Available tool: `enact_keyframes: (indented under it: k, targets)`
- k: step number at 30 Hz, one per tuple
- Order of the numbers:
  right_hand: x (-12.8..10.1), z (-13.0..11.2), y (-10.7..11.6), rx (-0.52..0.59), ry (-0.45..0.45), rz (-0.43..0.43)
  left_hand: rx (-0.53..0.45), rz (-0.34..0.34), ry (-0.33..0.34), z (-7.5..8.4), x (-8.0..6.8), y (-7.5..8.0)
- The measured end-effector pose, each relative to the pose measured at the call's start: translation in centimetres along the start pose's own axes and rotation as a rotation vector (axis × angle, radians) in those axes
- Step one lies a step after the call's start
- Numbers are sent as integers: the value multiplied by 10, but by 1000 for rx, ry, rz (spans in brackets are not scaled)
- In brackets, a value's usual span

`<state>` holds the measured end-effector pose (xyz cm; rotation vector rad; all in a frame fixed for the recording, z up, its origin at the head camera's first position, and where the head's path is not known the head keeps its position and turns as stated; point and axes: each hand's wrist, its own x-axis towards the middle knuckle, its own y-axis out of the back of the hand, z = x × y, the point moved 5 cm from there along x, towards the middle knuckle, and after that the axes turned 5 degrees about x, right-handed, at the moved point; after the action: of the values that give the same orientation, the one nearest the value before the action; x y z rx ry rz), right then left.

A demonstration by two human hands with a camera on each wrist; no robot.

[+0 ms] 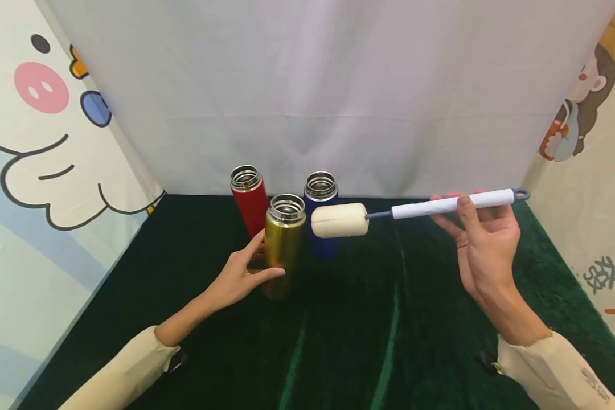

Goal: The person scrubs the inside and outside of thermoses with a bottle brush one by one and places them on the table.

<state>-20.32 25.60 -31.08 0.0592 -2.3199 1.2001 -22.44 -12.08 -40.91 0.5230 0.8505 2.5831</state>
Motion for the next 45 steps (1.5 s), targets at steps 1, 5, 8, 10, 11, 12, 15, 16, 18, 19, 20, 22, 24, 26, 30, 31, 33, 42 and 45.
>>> enact_keyframes:
  k: [1,5,8,10,11,12,15,16,18,19,20,22,24,26,30,31,33,42,45]
  targets:
    - [0,3,1,46,-49,9,-56,-2,21,0,-1,0]
    - [-1,19,7,186,-244,76,-254,-70,131,-1,-6,-6]
    - [-5,32,12,328,-382,118,-430,-171,198,-2,-9,-14]
    - [-8,41,16,396,-464,126,-528,-229,220,-2,-10,-19]
    - [-10,45,19,422,-505,127,-570,-252,223,-2,-10,-21]
    - [-12,49,21,436,-546,127,-609,-271,228,-3,-11,-22]
    - [-19,59,32,443,-664,129,-688,-302,247,-4,-11,-25]
    - [-22,62,36,437,-698,126,-708,-308,256,-5,-12,-25]
    - [-27,66,43,413,-759,108,-737,-319,272,-5,-13,-26]
    - [-29,68,46,399,-784,95,-752,-322,276,-5,-13,-26]
    - [-31,70,49,373,-802,79,-765,-324,279,-6,-13,-26]
    - [-35,73,54,313,-833,43,-787,-319,288,-5,-12,-26]
    - [-39,76,59,251,-857,9,-807,-314,293,-4,-11,-27]
    - [-41,78,62,212,-877,-26,-818,-313,299,-3,-10,-27]
    - [-43,82,65,212,-929,-129,-826,-337,305,1,-10,-30]
    - [-43,83,65,222,-943,-153,-827,-344,305,1,-11,-30]
    - [-43,84,65,235,-970,-194,-834,-354,305,3,-11,-32]
    - [-38,84,61,334,-1003,-196,-902,-398,295,4,-13,-38]
    - [-32,84,57,373,-971,-109,-919,-424,283,4,-14,-42]
